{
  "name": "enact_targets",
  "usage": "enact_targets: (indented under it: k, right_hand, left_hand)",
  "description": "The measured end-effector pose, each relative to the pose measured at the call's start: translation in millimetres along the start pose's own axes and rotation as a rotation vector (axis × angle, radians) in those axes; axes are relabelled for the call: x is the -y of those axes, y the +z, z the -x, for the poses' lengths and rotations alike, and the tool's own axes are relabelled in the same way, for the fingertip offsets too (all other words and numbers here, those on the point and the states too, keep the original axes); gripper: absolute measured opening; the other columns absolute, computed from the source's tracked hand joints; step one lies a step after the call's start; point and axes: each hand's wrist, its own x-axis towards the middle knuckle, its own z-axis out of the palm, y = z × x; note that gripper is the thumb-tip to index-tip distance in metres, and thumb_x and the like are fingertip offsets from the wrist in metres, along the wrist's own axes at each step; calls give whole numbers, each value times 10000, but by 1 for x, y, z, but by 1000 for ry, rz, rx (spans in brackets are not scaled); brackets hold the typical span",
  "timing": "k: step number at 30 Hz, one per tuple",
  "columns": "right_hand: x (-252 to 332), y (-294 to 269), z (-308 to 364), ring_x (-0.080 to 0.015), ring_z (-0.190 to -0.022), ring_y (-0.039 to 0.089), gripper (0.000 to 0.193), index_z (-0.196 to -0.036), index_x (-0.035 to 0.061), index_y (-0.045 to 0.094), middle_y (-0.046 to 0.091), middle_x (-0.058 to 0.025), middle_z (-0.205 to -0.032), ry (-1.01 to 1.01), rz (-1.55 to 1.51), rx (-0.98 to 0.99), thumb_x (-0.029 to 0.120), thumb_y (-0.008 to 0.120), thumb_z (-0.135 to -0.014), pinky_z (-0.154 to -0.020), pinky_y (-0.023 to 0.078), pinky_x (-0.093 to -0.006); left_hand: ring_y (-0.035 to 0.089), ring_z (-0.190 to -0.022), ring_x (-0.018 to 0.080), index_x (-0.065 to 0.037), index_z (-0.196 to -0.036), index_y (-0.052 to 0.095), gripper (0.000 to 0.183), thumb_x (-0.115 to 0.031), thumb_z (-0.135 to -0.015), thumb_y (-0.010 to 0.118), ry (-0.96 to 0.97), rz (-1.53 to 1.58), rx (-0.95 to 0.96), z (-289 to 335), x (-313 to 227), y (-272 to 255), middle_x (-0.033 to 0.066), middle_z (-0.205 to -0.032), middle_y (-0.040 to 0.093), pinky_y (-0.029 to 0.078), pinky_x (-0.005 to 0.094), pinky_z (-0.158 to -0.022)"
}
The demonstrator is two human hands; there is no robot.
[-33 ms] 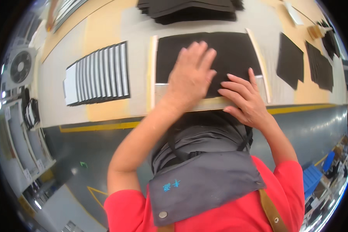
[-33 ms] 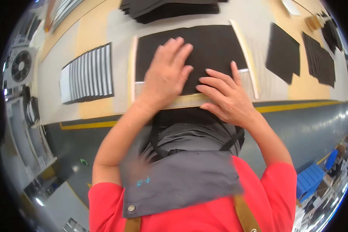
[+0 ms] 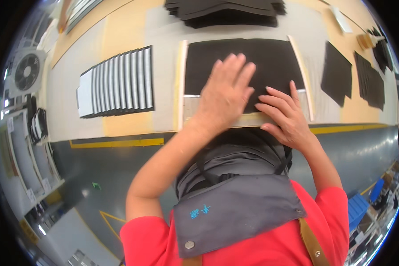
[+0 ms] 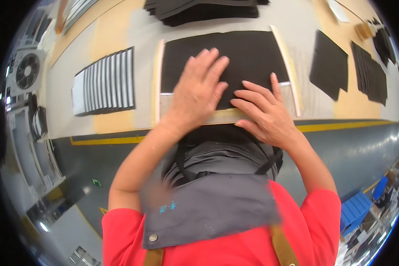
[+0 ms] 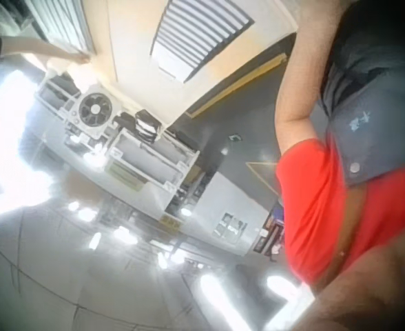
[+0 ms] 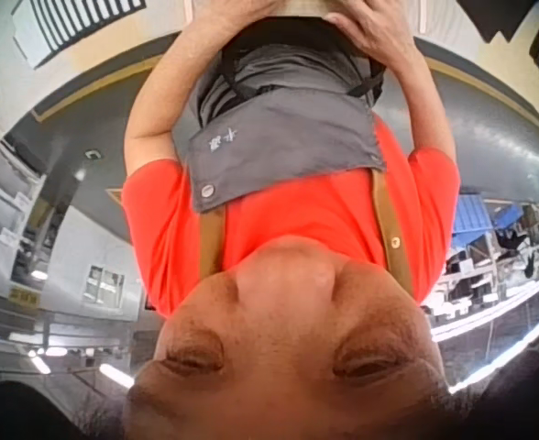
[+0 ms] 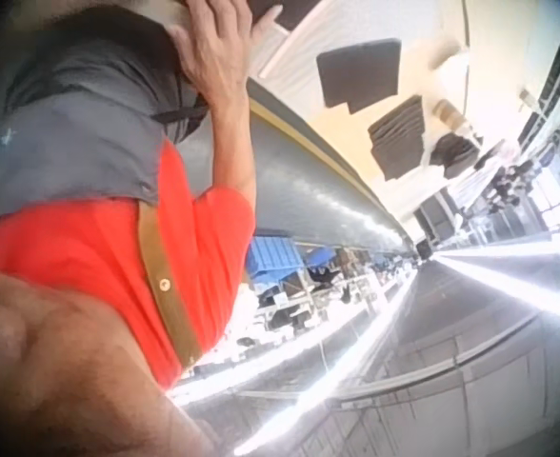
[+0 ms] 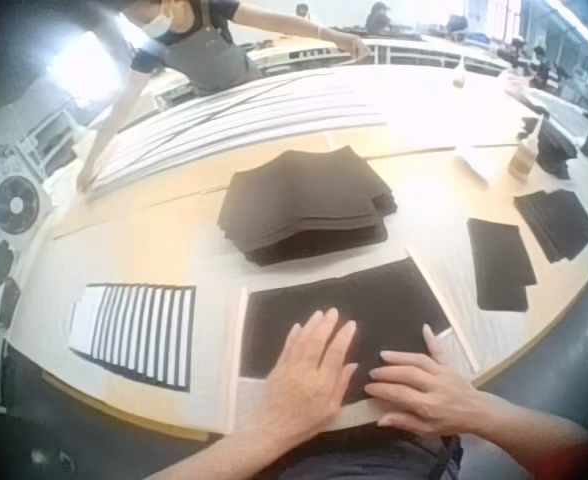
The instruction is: The person assembles air filters by placing black foam pieces onto white filter frames. They press the foam onto the frame, fold the frame in half, and stack the completed units on the table. The process is repeated for multiple filter units.
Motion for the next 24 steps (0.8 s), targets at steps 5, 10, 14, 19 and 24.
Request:
enact_targets:
  k: [5,10,14,19,24]
  right_hand:
    - [4,-3,-4,-285,-1377,521,448,-1260,119,677,627,-44,-1335,2,4,15,380,744,-902,-1255,153,-647]
    - [3,-4,-4,-309,-1378,521,458,-1280,113,674,631,-56,-1335,-8,22,31,401,716,-925,-1256,154,-645]
    - [4,-5,-5,-322,-1375,524,453,-1285,107,677,634,-62,-1334,-10,30,49,398,706,-938,-1254,157,-644]
    - [4,-7,-2,-326,-1377,523,446,-1281,103,682,636,-67,-1337,-7,33,50,364,724,-922,-1254,156,-643]
    - [5,-8,-5,-293,-1380,525,446,-1287,122,683,640,-46,-1342,7,-3,57,316,758,-892,-1256,150,-640]
  left_hand:
    - [446,-1418,382,-60,-1447,541,538,-152,-942,702,-91,-11,52,37,-14,-13,188,-1491,492,355,547,-1183]
    - [435,-1429,350,-69,-1430,556,499,-161,-958,684,-139,-77,74,46,-8,-19,166,-1490,496,314,559,-1199]
    - [433,-1437,337,-73,-1436,549,498,-143,-957,671,-152,-71,64,48,-2,-21,151,-1500,494,316,567,-1196]
    - [425,-1451,343,-75,-1448,540,520,-134,-948,671,-130,-83,75,50,3,-21,141,-1534,480,319,570,-1195]
    - [418,-1471,346,-71,-1469,525,547,-70,-938,655,-150,-83,100,50,1,-28,141,-1538,486,308,553,-1219]
